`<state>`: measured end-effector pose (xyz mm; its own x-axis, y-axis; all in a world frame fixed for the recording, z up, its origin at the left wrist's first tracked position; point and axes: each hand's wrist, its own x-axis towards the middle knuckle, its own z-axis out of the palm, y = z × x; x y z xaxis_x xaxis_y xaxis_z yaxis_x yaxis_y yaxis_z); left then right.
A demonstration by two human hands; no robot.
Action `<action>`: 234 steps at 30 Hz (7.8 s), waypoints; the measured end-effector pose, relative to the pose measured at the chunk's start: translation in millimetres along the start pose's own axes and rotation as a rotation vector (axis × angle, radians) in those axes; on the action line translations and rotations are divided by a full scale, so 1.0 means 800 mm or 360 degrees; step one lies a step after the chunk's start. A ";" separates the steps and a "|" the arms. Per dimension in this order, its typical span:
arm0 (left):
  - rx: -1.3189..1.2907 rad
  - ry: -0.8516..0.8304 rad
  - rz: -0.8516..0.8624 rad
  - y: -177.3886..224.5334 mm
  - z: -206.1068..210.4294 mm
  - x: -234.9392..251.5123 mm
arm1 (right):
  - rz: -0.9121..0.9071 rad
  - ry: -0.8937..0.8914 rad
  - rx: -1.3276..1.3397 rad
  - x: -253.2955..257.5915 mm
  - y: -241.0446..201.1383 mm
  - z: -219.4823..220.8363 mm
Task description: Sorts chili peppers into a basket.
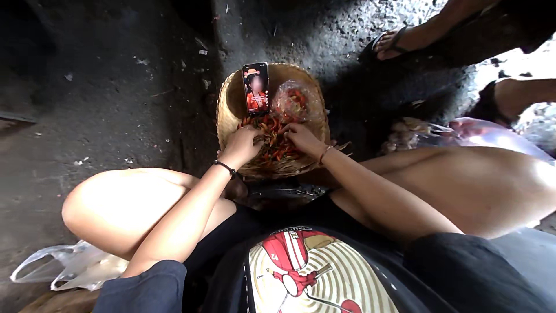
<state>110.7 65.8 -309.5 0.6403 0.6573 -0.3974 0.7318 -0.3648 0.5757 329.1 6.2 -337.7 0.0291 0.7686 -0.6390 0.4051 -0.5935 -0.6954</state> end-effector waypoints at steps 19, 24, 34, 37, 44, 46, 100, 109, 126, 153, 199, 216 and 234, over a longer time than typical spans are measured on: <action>-0.0218 -0.0049 0.0141 0.013 0.011 0.001 | 0.0180 -0.0258 -0.1490 -0.009 -0.011 -0.002; -0.0202 -0.0061 0.0152 0.010 0.014 0.001 | 0.0085 -0.0207 -0.1542 -0.007 -0.001 0.002; -0.0235 -0.0074 0.0104 0.013 0.010 0.000 | -0.0054 -0.0219 -0.1262 -0.011 -0.026 -0.015; -0.0338 -0.0119 0.0094 0.015 0.009 0.001 | -0.0170 -0.0227 -0.1091 -0.018 -0.036 -0.023; -0.0434 -0.0166 0.0051 0.017 0.006 0.001 | -0.0377 -0.0230 -0.0662 -0.026 -0.041 -0.032; -0.0452 -0.0147 0.0045 0.018 0.004 0.001 | -0.0409 -0.0170 -0.0577 -0.025 -0.039 -0.032; -0.1553 0.0360 0.0284 0.026 -0.001 -0.006 | -0.0538 -0.0240 0.1251 -0.046 -0.048 -0.003; -0.1393 0.0204 0.0259 0.031 -0.006 -0.010 | -0.0200 0.0196 0.1659 -0.037 -0.063 -0.057; -0.0346 -0.0091 -0.0147 0.019 0.010 -0.002 | -0.0374 0.0510 0.0988 -0.013 -0.052 -0.091; -0.0107 -0.0172 -0.0142 0.005 0.026 0.003 | 0.0076 -0.0203 -0.1223 0.000 0.006 0.016; -0.0961 0.0214 -0.0379 0.002 0.020 0.010 | -0.0383 0.0025 0.0077 -0.028 -0.028 0.009; -0.1914 0.0320 -0.0491 0.010 0.028 0.007 | -0.0610 0.0047 0.0080 -0.022 -0.018 0.028; -0.1663 0.0347 -0.0267 0.013 0.023 0.006 | -0.0587 0.0050 0.0116 -0.027 -0.033 0.007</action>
<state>126.1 53.0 -318.8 0.4196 0.7875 -0.4515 0.1789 0.4159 0.8916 313.2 3.9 -307.6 -0.0784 0.9402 -0.3316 0.3274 -0.2899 -0.8993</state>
